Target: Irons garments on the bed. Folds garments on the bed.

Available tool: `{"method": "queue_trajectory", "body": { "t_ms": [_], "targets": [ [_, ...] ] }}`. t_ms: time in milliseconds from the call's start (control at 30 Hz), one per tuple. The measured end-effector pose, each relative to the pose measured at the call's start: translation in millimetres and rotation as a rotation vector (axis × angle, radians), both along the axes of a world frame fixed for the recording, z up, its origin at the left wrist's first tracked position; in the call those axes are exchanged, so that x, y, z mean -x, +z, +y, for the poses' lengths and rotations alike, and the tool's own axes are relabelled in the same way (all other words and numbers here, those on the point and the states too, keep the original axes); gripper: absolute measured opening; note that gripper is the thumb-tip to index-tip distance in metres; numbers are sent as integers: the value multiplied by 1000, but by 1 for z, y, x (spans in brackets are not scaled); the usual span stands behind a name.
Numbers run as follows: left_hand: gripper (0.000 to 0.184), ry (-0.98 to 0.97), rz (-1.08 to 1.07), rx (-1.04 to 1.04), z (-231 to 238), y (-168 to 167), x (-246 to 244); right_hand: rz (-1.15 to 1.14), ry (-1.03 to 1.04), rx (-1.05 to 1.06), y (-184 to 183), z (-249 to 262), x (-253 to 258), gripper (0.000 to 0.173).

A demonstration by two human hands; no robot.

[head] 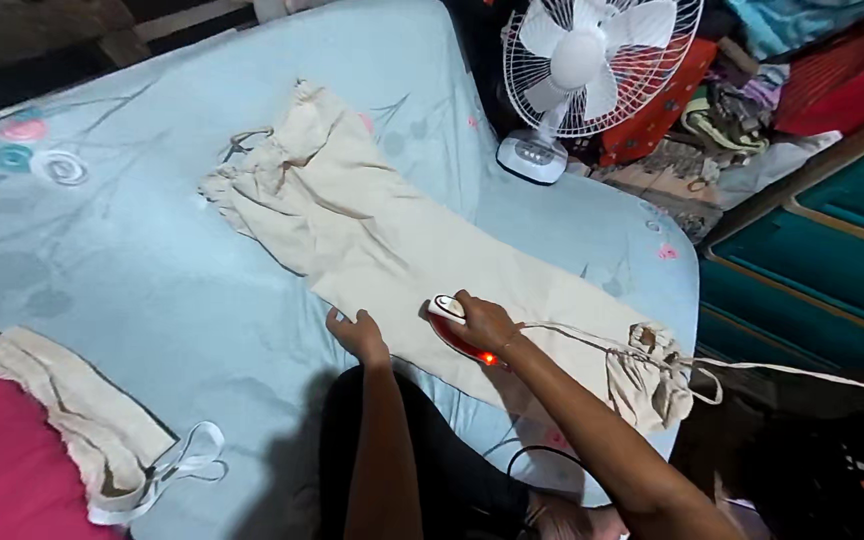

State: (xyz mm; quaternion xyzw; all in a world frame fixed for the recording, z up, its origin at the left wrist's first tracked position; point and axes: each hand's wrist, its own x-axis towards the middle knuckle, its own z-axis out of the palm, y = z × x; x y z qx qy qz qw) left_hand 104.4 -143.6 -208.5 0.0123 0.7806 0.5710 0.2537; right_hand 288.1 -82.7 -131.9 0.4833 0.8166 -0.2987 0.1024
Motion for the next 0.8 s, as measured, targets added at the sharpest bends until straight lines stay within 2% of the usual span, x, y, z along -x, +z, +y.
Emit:
{"method": "queue_trajectory", "body": {
  "t_ms": [100,200,367,500,633,800],
  "targets": [
    [61,-13,11,33,1,-2,0,-66,-34,-23,-6,14,30,52],
    [59,-29,25,73,2,-5,0,-85,-26,-12,-9,25,35,50],
    [60,-33,7,66,0,-5,4,-77,45,31,-6,10,3,51],
    [60,-28,-16,32,-2,-5,6,-115,7,58,6,8,-22,50],
    [62,-61,-44,-28,-12,9,9,1,-49,15,15,15,-21,54],
    [62,-50,-142,-123,-17,14,13,142,-126,-40,17,21,22,52]
  ]
}}
